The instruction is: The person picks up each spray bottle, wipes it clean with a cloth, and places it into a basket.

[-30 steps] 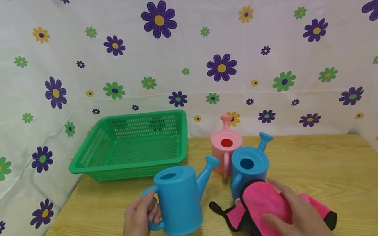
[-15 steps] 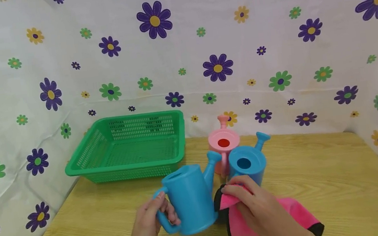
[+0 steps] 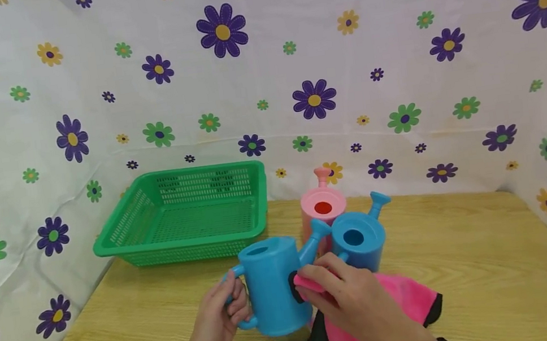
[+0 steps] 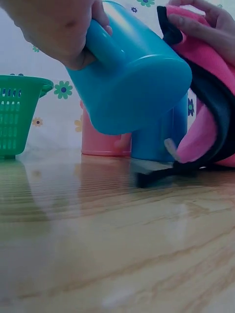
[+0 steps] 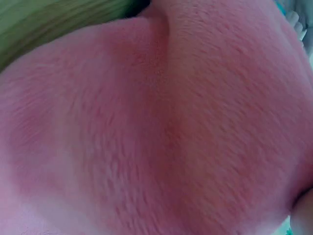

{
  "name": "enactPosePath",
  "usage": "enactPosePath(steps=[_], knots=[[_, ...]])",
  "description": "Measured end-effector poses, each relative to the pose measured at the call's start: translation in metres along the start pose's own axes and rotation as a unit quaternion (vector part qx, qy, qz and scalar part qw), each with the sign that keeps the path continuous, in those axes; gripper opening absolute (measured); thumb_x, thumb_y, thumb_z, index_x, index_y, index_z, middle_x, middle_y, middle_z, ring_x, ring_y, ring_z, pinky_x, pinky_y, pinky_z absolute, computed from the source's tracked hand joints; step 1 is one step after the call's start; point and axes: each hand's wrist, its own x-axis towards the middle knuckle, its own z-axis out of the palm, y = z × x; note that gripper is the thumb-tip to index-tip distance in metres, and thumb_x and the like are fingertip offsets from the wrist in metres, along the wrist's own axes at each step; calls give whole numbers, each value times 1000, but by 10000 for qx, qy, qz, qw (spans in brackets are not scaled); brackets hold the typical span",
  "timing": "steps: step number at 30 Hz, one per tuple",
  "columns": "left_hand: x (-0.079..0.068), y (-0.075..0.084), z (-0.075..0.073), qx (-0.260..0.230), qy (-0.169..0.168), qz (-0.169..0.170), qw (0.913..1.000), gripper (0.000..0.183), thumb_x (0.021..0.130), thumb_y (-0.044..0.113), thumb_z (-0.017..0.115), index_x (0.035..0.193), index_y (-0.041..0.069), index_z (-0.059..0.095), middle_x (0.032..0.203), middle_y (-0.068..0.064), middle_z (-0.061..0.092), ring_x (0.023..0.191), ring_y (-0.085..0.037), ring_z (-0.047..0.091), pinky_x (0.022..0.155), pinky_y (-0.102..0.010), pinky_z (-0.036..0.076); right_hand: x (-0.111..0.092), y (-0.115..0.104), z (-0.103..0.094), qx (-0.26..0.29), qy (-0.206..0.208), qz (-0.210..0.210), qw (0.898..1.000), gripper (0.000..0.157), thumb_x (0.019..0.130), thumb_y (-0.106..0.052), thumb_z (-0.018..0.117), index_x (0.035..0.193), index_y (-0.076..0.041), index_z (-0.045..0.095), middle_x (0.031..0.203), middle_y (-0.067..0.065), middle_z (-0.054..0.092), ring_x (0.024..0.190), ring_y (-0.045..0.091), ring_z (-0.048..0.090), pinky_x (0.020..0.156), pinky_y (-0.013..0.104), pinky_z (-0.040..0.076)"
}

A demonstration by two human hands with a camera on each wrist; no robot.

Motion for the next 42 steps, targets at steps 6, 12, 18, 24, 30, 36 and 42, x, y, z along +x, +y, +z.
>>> enactPosePath(steps=[6, 12, 18, 24, 30, 36, 42], knots=[[10, -6, 6, -43, -239, 123, 9996, 36, 106, 22, 38, 72, 10, 36, 59, 4, 32, 50, -7, 32, 51, -18, 32, 11, 2, -1, -7, -11, -181, 9998, 48, 99, -45, 42, 106, -8, 71, 91, 7, 67, 78, 16, 64, 63, 39, 63], [38, -22, 26, 214, -664, -5, 9976, 38, 106, 23, 39, 70, 11, 35, 61, 3, 30, 52, -8, 31, 51, -18, 30, 3, 23, 0, -494, 34, -6, 9988, 54, 99, -49, 38, 104, -8, 73, 86, 6, 64, 73, 15, 63, 60, 38, 63], [48, -29, 30, 248, -926, 13, 9954, 38, 107, 29, 37, 73, 11, 34, 64, 3, 28, 55, -9, 31, 54, -19, 31, -10, 46, -2, -612, 234, 286, 9974, 56, 98, -52, 40, 103, -7, 74, 87, 6, 64, 75, 15, 62, 58, 39, 62], [35, -24, 21, -53, -1025, -220, 9945, 40, 108, 30, 29, 75, 9, 37, 60, 4, 30, 51, -7, 30, 51, -19, 29, -6, 34, -6, -463, 231, 144, 9986, 53, 97, -50, 44, 104, -8, 74, 88, 6, 65, 76, 16, 64, 59, 40, 62], [31, -18, 21, 4, -992, -267, 9947, 40, 108, 30, 30, 75, 9, 39, 59, 4, 31, 51, -8, 30, 51, -20, 28, 7, 15, -8, -487, 142, -92, 9987, 47, 97, -46, 49, 104, -8, 74, 88, 8, 63, 72, 17, 66, 60, 39, 62], [28, -17, 20, 101, -958, -165, 9952, 40, 108, 28, 29, 75, 8, 38, 60, 4, 31, 52, -8, 31, 51, -19, 29, 11, 10, -5, -579, 19, -9, 9983, 45, 96, -45, 51, 105, -8, 74, 92, 10, 61, 71, 19, 66, 60, 39, 62], [26, -20, 23, 309, -922, -119, 9952, 40, 108, 29, 29, 75, 9, 39, 60, 4, 31, 52, -8, 31, 51, -19, 29, 10, 10, -4, -864, -142, 23, 9962, 30, 83, -29, 75, 105, -10, 74, 91, 9, 59, 64, 14, 61, 56, 34, 62]])
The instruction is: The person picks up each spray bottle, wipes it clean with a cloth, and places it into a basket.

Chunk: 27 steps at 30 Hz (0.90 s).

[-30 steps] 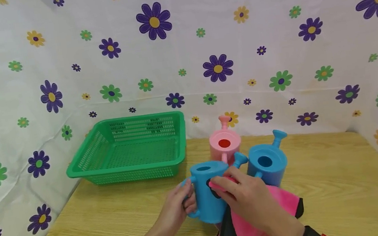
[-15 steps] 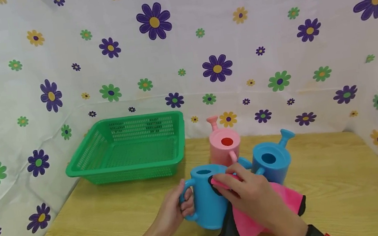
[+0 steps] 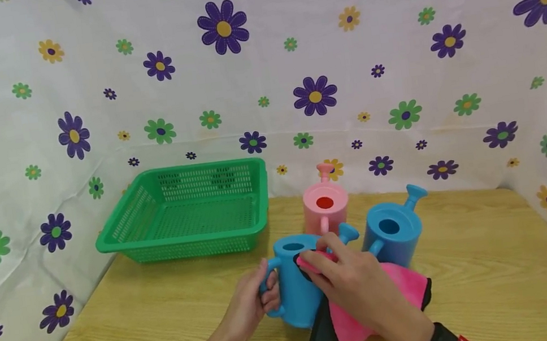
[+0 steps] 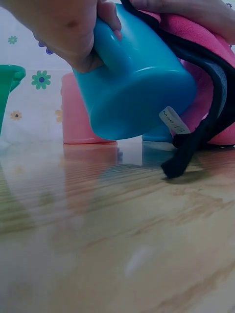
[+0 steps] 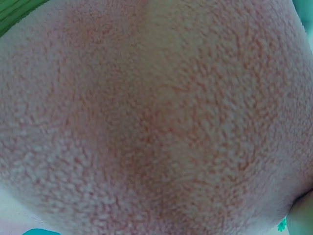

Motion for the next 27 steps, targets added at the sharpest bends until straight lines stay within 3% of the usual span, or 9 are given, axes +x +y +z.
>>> enactPosePath(steps=[2, 6, 13, 19, 27], knots=[[1, 0, 1, 88, 17, 21, 10000, 40, 108, 30, 30, 75, 8, 39, 60, 3, 31, 52, -8, 32, 51, -19, 29, 1, 0, 0, -124, -24, -50, 9999, 34, 73, -19, 83, 105, -10, 74, 89, 8, 58, 61, 14, 60, 54, 32, 61], [1, 2, 3, 241, 28, 68, 9997, 41, 107, 33, 31, 76, 8, 39, 61, 3, 32, 53, -10, 33, 52, -20, 30, 2, -2, 1, -212, -34, -153, 9997, 40, 67, -14, 87, 104, -10, 73, 87, 7, 57, 57, 12, 58, 52, 30, 60], [0, 6, 2, 234, 203, 154, 9994, 40, 107, 34, 31, 78, 8, 40, 63, 2, 33, 54, -10, 34, 53, -20, 32, -5, -10, 9, -126, -128, -459, 9988, 27, 77, -22, 82, 99, -11, 72, 84, 4, 56, 51, 10, 57, 47, 25, 58], [0, 9, -1, 18, 319, 273, 9991, 39, 107, 31, 32, 77, 8, 40, 61, 2, 32, 52, -9, 32, 52, -19, 31, -18, -18, 16, -83, -538, -629, 9965, 34, 73, -23, 85, 102, -11, 72, 85, 2, 56, 54, 8, 57, 49, 23, 58], [0, 12, -4, -95, 381, 238, 9989, 41, 106, 33, 33, 75, 8, 39, 60, 2, 31, 52, -9, 31, 53, -20, 31, -25, -21, 18, 39, -904, -757, 9930, 29, 79, -26, 80, 104, -15, 71, 86, -1, 56, 58, 5, 52, 50, 17, 56]])
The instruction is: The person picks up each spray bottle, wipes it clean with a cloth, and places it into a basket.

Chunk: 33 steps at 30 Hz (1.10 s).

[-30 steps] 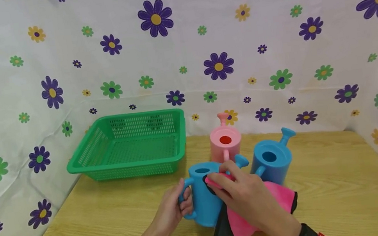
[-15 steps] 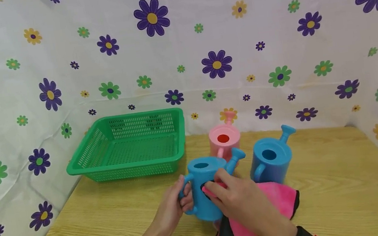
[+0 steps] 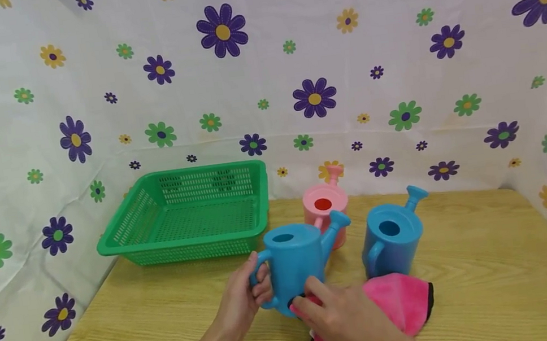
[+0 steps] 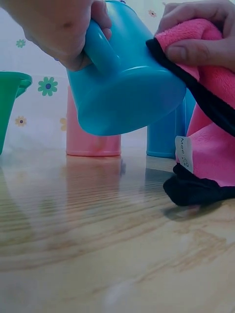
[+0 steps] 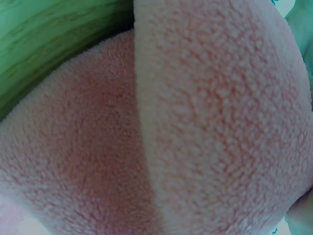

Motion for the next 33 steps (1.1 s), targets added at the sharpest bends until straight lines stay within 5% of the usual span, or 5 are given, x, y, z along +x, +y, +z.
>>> enactPosePath(steps=[8, 22, 33], knots=[[-1, -1, -4, -266, 51, -111, 9996, 40, 106, 32, 33, 74, 9, 39, 58, 3, 31, 51, -9, 31, 52, -20, 30, -2, -2, 4, 19, -236, -110, 9997, 25, 82, -30, 76, 103, -19, 69, 87, -2, 57, 58, 4, 52, 49, 18, 55], [-2, -4, -7, -307, -41, -154, 9994, 43, 105, 35, 36, 71, 9, 38, 56, 5, 31, 49, -8, 31, 50, -19, 30, 0, 5, -3, -10, 352, -52, 9994, 35, 78, -26, 80, 108, -12, 69, 90, 4, 58, 61, 10, 58, 53, 25, 60], [-5, -8, -8, -235, -164, -285, 9992, 44, 106, 33, 36, 69, 10, 38, 54, 6, 30, 47, -7, 30, 49, -18, 29, 2, 9, -4, -134, 860, -34, 9962, 31, 97, -37, 56, 103, -10, 70, 87, 6, 59, 59, 12, 60, 53, 28, 60]])
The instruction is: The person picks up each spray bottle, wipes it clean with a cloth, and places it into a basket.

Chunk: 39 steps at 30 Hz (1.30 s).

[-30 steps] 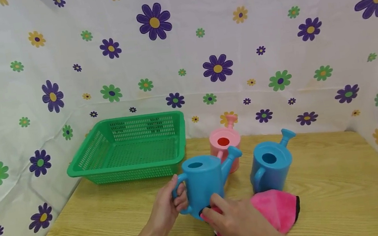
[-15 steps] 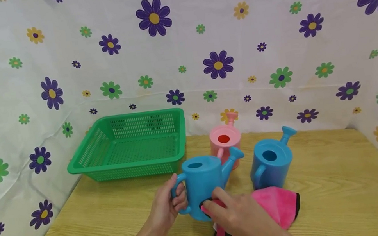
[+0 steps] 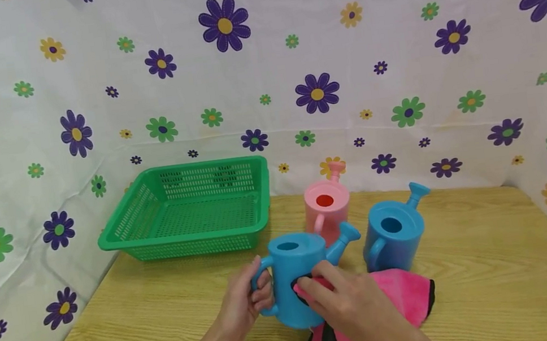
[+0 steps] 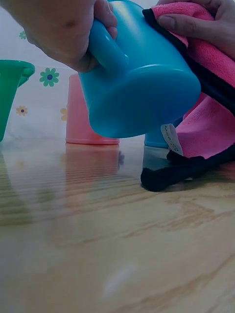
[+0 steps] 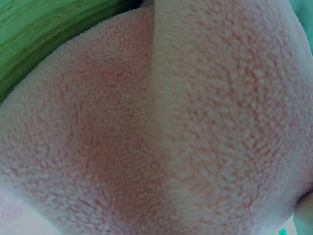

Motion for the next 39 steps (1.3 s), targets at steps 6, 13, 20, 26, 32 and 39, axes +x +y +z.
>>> enactPosePath(steps=[6, 13, 20, 26, 32, 39], knots=[[-2, -2, 0, 41, -18, -112, 9999, 45, 105, 36, 37, 69, 9, 38, 55, 6, 30, 47, -7, 29, 48, -18, 28, 0, 2, 0, -18, 133, 54, 9999, 34, 98, -37, 54, 104, -9, 71, 88, 7, 61, 61, 14, 64, 53, 32, 61], [-3, -3, 2, 365, -37, -89, 9993, 45, 105, 35, 36, 69, 9, 38, 55, 5, 30, 47, -8, 28, 49, -19, 27, 1, 3, -1, -25, 212, 215, 9995, 35, 97, -37, 55, 106, -7, 71, 88, 8, 62, 62, 15, 65, 54, 33, 61], [-4, -5, 4, 524, -106, -56, 9986, 45, 106, 33, 34, 68, 10, 38, 55, 5, 30, 47, -7, 30, 49, -20, 27, 2, 3, -2, -140, 278, 413, 9987, 38, 97, -38, 55, 107, -6, 72, 88, 9, 62, 64, 17, 65, 55, 36, 62], [-3, -5, 5, 615, -123, 93, 9980, 44, 107, 31, 33, 69, 9, 38, 55, 4, 30, 48, -7, 29, 49, -19, 27, 8, 2, -4, -314, 381, 564, 9972, 39, 98, -39, 54, 110, -6, 71, 86, 10, 64, 65, 18, 64, 55, 37, 62], [-4, -5, 9, 710, 24, 214, 9972, 44, 107, 32, 34, 70, 8, 39, 56, 4, 30, 48, -8, 29, 48, -19, 26, 13, 1, -5, -344, 267, 542, 9976, 35, 96, -36, 58, 111, -6, 71, 88, 10, 62, 62, 17, 64, 53, 35, 61], [-5, -5, 13, 763, 261, 295, 9963, 42, 106, 31, 37, 71, 8, 40, 57, 3, 30, 49, -8, 29, 49, -19, 25, 15, -3, 1, -317, 72, 341, 9989, 30, 97, -32, 58, 109, -8, 71, 89, 7, 62, 61, 14, 64, 54, 31, 61]])
